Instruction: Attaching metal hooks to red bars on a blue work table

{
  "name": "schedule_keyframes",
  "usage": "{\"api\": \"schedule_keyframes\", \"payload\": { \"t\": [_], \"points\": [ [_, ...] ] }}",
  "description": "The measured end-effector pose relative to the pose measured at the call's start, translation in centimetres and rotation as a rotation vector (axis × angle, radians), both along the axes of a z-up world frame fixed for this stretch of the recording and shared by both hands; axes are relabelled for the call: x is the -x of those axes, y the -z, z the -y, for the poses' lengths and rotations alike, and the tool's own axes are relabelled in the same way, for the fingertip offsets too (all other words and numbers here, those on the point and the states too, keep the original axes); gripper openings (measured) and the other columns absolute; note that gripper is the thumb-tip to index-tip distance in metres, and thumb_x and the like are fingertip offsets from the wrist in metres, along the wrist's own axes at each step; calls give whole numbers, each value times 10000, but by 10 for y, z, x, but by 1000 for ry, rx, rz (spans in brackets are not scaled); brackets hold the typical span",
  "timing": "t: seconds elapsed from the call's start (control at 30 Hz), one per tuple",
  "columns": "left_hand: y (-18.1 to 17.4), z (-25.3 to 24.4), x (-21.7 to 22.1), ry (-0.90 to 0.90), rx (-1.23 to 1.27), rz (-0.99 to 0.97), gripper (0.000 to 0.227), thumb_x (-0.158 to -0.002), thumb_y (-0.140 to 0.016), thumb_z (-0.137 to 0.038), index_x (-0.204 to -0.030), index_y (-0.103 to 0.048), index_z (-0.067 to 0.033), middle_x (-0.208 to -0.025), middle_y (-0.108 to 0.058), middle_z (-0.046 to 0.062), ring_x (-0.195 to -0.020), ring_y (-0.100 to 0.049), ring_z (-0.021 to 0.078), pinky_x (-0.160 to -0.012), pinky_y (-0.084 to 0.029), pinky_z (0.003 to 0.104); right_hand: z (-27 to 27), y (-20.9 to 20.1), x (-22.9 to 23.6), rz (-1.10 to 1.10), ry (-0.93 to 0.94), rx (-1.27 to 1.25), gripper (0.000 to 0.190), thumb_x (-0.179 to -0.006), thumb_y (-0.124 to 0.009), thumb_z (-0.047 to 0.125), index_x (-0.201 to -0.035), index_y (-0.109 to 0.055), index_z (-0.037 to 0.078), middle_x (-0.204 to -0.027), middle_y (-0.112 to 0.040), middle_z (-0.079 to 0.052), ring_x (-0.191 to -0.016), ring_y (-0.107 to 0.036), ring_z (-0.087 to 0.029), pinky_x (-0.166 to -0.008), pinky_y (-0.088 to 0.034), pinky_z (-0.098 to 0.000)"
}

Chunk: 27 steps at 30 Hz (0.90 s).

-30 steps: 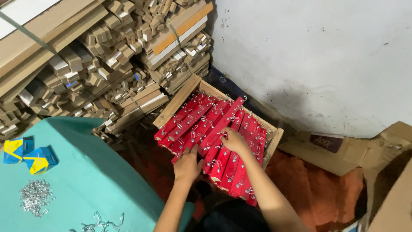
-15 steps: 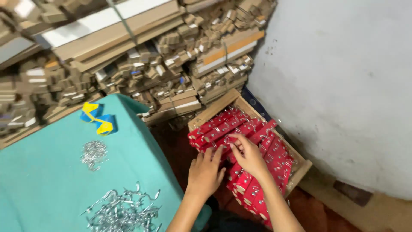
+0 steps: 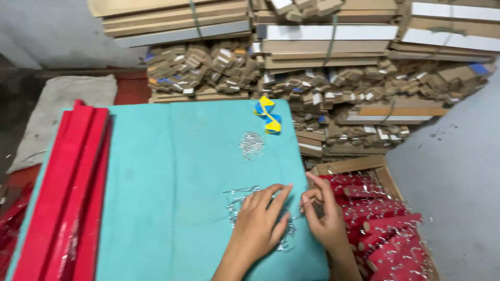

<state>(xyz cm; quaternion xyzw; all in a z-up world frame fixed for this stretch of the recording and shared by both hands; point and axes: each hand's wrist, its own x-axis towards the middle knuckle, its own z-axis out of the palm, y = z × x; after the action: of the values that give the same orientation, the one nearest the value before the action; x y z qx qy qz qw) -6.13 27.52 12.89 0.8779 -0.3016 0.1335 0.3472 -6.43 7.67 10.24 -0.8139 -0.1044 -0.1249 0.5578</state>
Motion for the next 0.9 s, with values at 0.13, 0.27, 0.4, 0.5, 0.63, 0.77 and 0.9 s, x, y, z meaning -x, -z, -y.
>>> {"api": "schedule_keyframes", "payload": {
  "t": [0.13,0.27,0.4,0.5,0.63,0.77,0.9],
  "points": [
    [-18,-118,4,-210,-2,94,494,-996,-596,-235,-1470,-522,-116,-1362,-591,113,-1181,-592,286,-990,-443,452,-85,-37,-12,26,-80,122,417,-1026,-515,159,-1420,-539,24,-820,-655,-22,-780,-670,-127,-777,-540,-260],
    [-7,-239,18,-681,-59,148,468,-945,-643,-253,-1400,-592,-155,-1380,-595,75,-1174,-602,310,-954,-465,493,-164,-39,-17,-194,-468,371,334,-1014,-535,266,-1300,-680,173,-1066,-760,12,-958,-716,-143,-841,-507,-295],
    [26,-333,39,-1066,-263,60,547,-929,-662,-350,-1430,-619,-136,-1390,-594,135,-1213,-577,373,-1008,-489,527,-235,-26,-6,-186,-851,323,318,-1068,-504,276,-1302,-641,110,-1078,-722,-18,-961,-699,-197,-870,-497,-346],
    [56,-379,46,-1094,-370,-24,638,-893,-666,-445,-1434,-609,-112,-1397,-592,127,-955,-589,414,-856,-525,530,-270,-31,4,-201,-832,260,313,-1056,-542,237,-1331,-633,119,-1056,-725,-7,-955,-709,-168,-877,-528,-325],
    [59,-403,45,-1015,-264,-335,752,-836,-706,-521,-1491,-543,-188,-1308,-563,107,-1075,-548,396,-844,-565,539,-300,-25,6,-279,-816,203,306,-1052,-527,228,-1315,-634,116,-986,-703,-13,-907,-694,-162,-845,-526,-293],
    [57,-400,51,-988,-156,-258,628,-873,-701,-440,-1395,-641,-96,-1147,-585,118,-1065,-558,345,-782,-564,527,-316,-24,18,-346,-808,158,313,-1049,-539,196,-1341,-611,111,-961,-699,-10,-886,-681,-147,-846,-521,-281],
    [68,-398,49,-907,20,-229,637,-859,-738,-391,-1424,-643,-112,-1086,-609,113,-1065,-602,319,-1019,-472,483,-312,-30,20,-314,-741,63,312,-1064,-506,188,-1334,-600,62,-880,-674,-21,-813,-644,-148,-799,-503,-277]
  ]
}}
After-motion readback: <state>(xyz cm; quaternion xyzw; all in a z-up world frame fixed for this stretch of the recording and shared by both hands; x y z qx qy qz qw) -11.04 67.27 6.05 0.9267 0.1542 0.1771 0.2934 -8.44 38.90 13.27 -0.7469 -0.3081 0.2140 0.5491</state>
